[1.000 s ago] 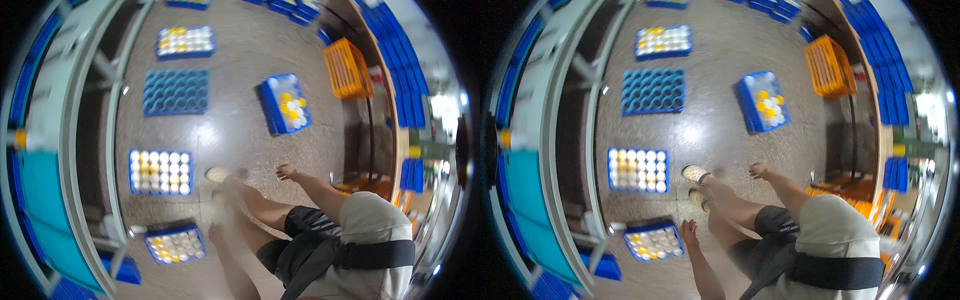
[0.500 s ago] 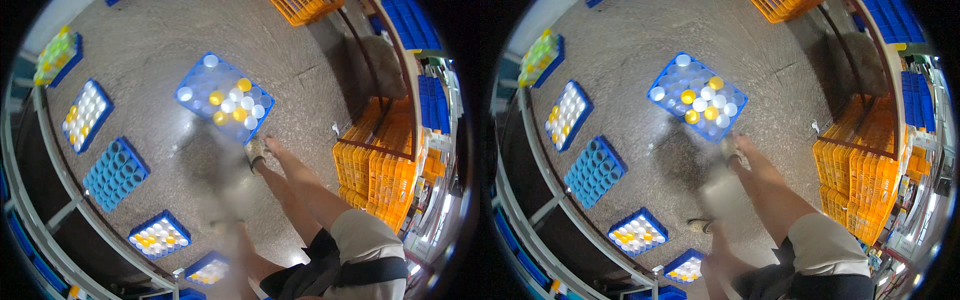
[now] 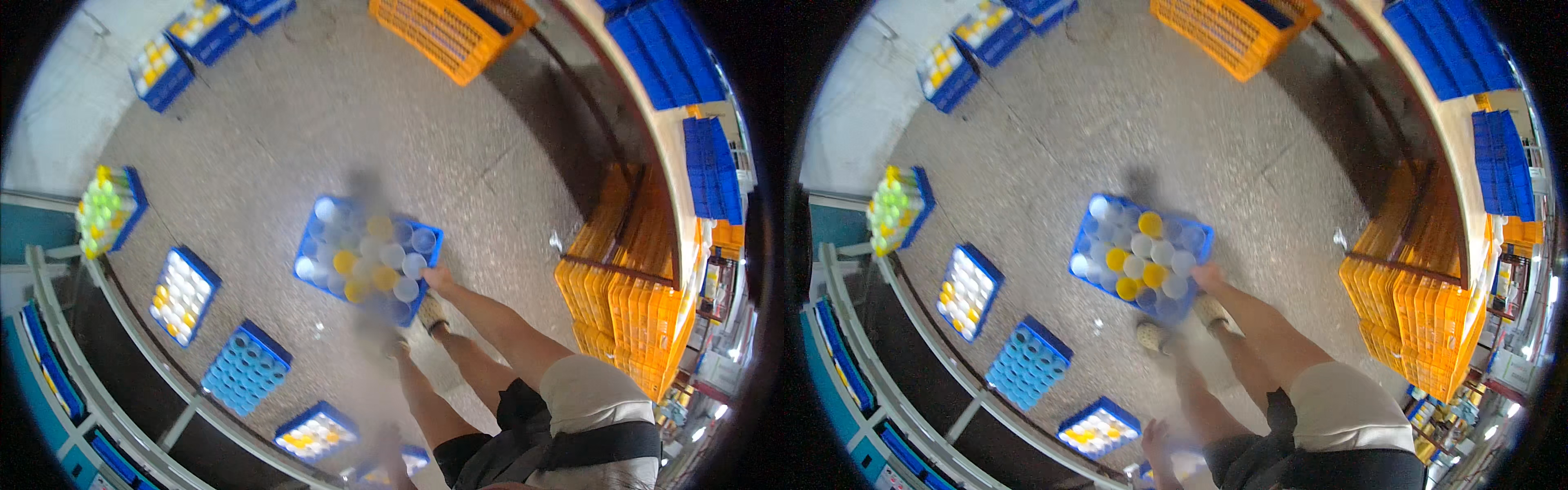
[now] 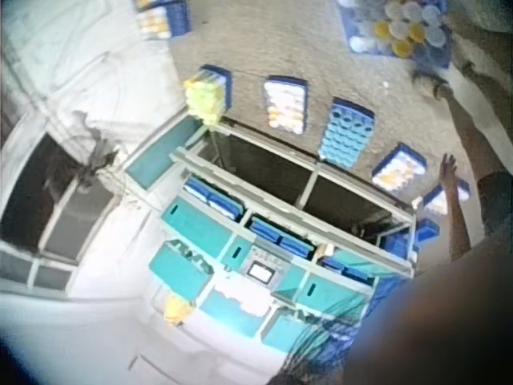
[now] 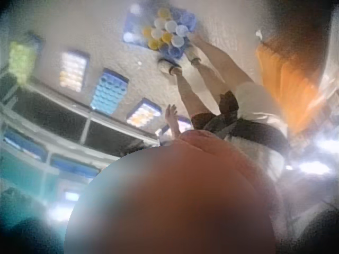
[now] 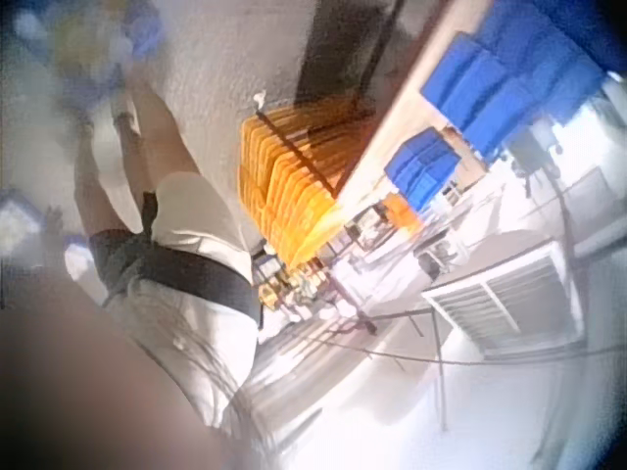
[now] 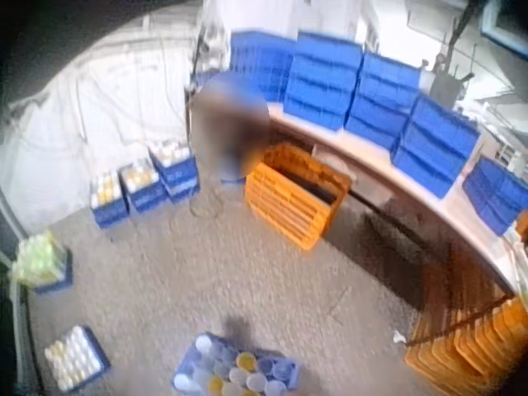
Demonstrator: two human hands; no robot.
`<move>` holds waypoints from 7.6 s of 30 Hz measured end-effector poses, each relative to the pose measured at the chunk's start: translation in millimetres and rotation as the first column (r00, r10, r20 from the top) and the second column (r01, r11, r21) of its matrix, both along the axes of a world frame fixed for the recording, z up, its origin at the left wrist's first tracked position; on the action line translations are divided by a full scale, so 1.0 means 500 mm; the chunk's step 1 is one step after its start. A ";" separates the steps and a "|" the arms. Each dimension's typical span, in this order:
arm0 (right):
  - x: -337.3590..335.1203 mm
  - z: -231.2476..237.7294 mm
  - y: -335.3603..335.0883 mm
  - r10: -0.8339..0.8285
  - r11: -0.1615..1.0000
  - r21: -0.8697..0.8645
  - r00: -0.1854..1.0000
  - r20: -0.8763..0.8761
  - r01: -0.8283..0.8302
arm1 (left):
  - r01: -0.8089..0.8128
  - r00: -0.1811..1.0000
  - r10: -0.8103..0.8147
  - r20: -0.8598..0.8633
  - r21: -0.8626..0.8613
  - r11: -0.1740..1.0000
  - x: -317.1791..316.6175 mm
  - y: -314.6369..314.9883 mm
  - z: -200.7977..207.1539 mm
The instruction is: The person repeatedly picks up blue trays filled with small white and yellow plastic containers, scans them with a handheld green device, and places the trays on a conveyor. They also transfer stacks of white and yellow containers from yellow baskets into blue trays on a table.
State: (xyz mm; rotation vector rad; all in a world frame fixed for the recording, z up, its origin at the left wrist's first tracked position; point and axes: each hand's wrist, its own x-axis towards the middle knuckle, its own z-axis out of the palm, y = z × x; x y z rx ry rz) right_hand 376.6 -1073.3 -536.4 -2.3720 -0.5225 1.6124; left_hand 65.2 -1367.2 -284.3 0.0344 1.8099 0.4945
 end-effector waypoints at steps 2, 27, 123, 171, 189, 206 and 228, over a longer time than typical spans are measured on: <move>0.009 0.106 0.061 0.085 0.996 -0.003 0.986 0.141 -0.086 | 0.072 0.995 -0.066 -0.068 0.088 0.993 -0.051 0.080 0.010; 0.108 0.976 1.376 0.976 0.212 0.248 0.216 -0.014 -0.945 | 0.440 0.898 -0.433 -0.082 0.196 0.876 -0.243 1.481 0.591; -0.018 1.344 2.130 0.602 -0.745 0.194 -0.518 0.607 -0.638 | -0.577 0.494 0.582 -0.647 0.257 0.775 0.575 1.848 0.506; 0.129 1.330 1.992 0.359 -0.916 0.064 -0.738 0.572 -0.396 | -0.796 0.333 0.517 -0.789 0.059 0.602 0.637 1.914 0.540; -0.035 1.248 2.177 0.376 -0.865 -0.047 -0.708 0.598 -0.499 | -0.785 0.118 0.791 -0.600 0.432 0.445 0.777 1.815 0.533; -0.063 1.277 1.978 0.266 -0.960 0.009 -0.903 0.339 -0.279 | -0.850 -0.009 0.818 -0.576 0.435 0.298 0.693 1.689 0.496; -0.545 1.483 1.123 -0.138 -0.990 -0.082 -0.914 0.381 0.115 | -0.972 0.062 0.756 -0.651 0.132 0.193 0.196 1.060 0.481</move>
